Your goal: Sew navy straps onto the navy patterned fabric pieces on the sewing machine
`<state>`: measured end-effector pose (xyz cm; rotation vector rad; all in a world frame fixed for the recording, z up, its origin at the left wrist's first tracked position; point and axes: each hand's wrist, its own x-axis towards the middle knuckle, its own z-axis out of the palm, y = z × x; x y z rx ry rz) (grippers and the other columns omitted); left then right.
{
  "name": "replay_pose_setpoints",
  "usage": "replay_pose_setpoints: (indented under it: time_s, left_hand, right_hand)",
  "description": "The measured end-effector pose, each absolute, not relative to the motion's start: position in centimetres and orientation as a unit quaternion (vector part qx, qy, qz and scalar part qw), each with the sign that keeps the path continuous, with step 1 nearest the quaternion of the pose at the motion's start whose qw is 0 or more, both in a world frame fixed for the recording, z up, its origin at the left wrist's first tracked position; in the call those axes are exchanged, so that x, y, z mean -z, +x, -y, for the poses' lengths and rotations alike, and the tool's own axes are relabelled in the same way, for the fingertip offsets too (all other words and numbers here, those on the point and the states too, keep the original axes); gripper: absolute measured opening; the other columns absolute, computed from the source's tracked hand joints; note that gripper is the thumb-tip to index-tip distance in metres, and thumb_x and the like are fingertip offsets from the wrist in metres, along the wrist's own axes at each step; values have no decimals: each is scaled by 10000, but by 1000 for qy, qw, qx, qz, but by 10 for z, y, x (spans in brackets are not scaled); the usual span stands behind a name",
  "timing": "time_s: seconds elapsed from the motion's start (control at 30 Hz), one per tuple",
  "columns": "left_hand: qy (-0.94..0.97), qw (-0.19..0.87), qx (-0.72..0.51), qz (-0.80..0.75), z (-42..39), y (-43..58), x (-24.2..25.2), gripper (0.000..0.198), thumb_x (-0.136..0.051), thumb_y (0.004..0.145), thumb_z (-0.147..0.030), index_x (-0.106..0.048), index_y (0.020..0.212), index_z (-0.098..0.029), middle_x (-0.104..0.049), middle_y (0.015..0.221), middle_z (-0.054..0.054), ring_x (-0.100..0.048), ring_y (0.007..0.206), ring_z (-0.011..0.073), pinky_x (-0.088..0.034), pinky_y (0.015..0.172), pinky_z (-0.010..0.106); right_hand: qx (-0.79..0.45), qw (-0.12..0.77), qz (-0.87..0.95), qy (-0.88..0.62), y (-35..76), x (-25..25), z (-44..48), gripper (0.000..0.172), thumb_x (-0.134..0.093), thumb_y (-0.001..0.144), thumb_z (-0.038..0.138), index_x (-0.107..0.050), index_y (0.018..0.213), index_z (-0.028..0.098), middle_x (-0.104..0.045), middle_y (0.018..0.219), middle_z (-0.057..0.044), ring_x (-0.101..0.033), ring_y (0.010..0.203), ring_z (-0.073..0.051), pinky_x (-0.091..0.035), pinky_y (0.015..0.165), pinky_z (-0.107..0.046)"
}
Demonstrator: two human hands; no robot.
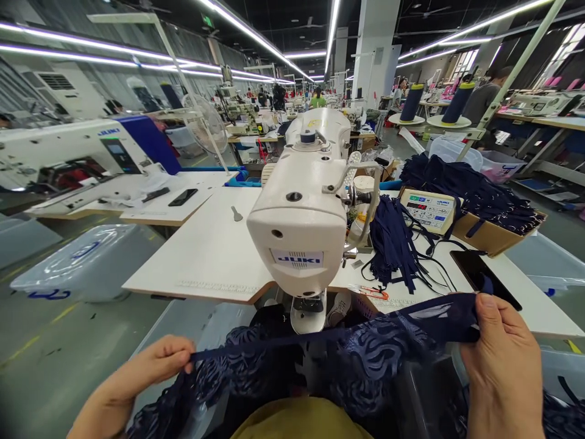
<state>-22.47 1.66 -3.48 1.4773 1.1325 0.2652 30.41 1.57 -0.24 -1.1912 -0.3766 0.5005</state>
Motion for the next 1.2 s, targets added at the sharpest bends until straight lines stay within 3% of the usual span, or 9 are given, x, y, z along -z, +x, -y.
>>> replay_pose_setpoints:
  time_s: [0.3, 0.4, 0.47, 0.53, 0.6, 0.73, 0.9, 1.03, 1.2]
  left_hand:
    - [554, 489, -170, -652, 5, -274, 12, 373, -678, 727, -558, -709, 828, -201, -625, 657, -13, -507, 602, 143, -426, 584, 224]
    - [430, 419, -354, -717, -3, -267, 5, 262, -760, 691, -422, -693, 756, -178, -661, 654, -35, -548, 617, 113, -438, 554, 175]
    - [336, 369, -550, -670, -12, -258, -2, 114, -724, 755, -255, -657, 732, -166, -709, 812, -56, -603, 782, 94, -475, 674, 155]
    - [252, 339, -711, -562, -22, -244, -12, 165, -634, 829, -143, -571, 676, -146, -716, 880, -69, -619, 865, 86, -499, 749, 176]
    - [249, 330, -748, -519, -30, -224, -21, 207, -583, 869, -125, -512, 676, -146, -690, 772, -100, -608, 748, 34, -486, 684, 119]
    - [307, 414, -705, -487, -30, -155, -22, 178, -687, 809, -263, -588, 913, -158, -540, 560, -100, -310, 371, -15, -290, 374, 68]
    - [499, 622, -424, -430, -11, -52, -5, 332, -538, 883, -510, -503, 906, -180, -589, 595, -37, -310, 382, 30, -240, 378, 149]
    - [567, 559, -384, -467, -3, -19, -1, 276, -543, 890, -444, -515, 807, -182, -628, 654, -15, -390, 426, 52, -312, 419, 181]
    - [731, 333, -354, -480, -1, -24, -4, 188, -470, 944, -267, -582, 811, -195, -625, 695, -9, -572, 630, 110, -440, 587, 194]
  right_hand:
    - [-362, 723, 230, -541, 279, 10, -28, 215, -824, 624, 322, -702, 736, 186, -664, 776, -40, -588, 629, -119, -488, 528, -224]
    - [-386, 703, 249, -542, 271, 9, -24, 137, -785, 683, 278, -706, 773, 212, -659, 802, -56, -593, 663, -122, -488, 566, -233]
    - [-389, 694, 266, -545, 264, 12, -21, 179, -780, 691, 294, -703, 837, 225, -677, 842, -72, -619, 701, -152, -507, 580, -256]
    - [-393, 677, 289, -551, 256, 18, -17, 251, -776, 696, 353, -691, 894, 224, -698, 867, -73, -646, 727, -181, -527, 586, -277]
    - [-378, 655, 330, -565, 245, 24, -12, 267, -749, 718, 417, -680, 881, 217, -709, 811, -42, -665, 749, -188, -541, 623, -275]
    - [-308, 543, 492, -607, 213, 26, 0, 182, -699, 783, 409, -690, 823, 232, -692, 642, 18, -687, 730, -170, -544, 688, -232]
    - [-203, 473, 702, -491, 169, 16, 8, 141, -588, 894, 280, -690, 987, 252, -731, 796, -3, -677, 661, -161, -535, 632, -261]
    - [-57, 451, 782, -427, 154, 16, 9, 227, -555, 910, 149, -651, 1104, 220, -707, 763, -27, -629, 642, -162, -479, 632, -305]
    - [59, 411, 803, -428, 151, 15, 11, 216, -556, 898, 110, -661, 1076, 172, -649, 662, -27, -554, 570, -155, -393, 567, -310]
